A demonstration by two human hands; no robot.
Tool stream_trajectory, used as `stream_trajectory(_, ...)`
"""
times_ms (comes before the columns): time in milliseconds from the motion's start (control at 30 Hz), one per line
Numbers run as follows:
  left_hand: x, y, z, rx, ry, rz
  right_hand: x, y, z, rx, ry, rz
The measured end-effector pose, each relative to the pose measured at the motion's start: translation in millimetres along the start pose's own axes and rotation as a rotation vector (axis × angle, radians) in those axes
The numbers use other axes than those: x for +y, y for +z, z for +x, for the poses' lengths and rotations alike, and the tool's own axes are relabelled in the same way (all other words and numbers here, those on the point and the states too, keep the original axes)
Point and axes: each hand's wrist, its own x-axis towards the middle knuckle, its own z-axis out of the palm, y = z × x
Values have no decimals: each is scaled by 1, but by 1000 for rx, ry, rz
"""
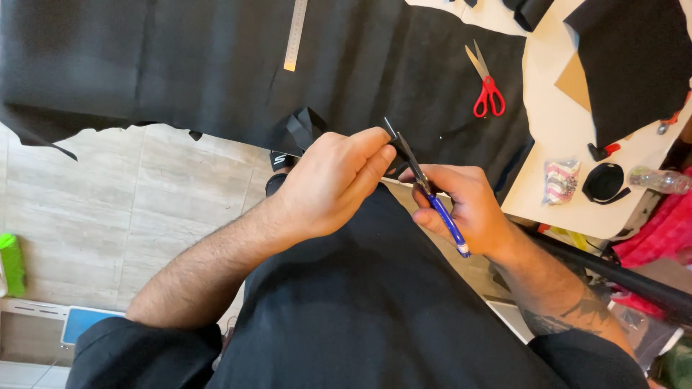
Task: The person uses blue-handled scissors to cut a long strip from a large piece of black fabric laid out on a white table. After cutting, they pick up the strip, fold it, and measure it against a ruler while other tools like red scissors and a roll of fabric remain on the table.
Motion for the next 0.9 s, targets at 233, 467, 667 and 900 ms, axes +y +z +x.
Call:
stream_trajectory(233,3,-3,1,-4,17,-11,0,2,1,27,-40,-28)
stream_trajectory(467,0,-3,1,-12,7,-46,3,2,-1,47,-47,-87)
stream_trajectory(667,-2,-5,1,1,9,-81,4,1,0,56,-64,-141)
stream_trajectory(900,-1,-4,2,-5,13,-82,7,-1,-2,54,-60,-183)
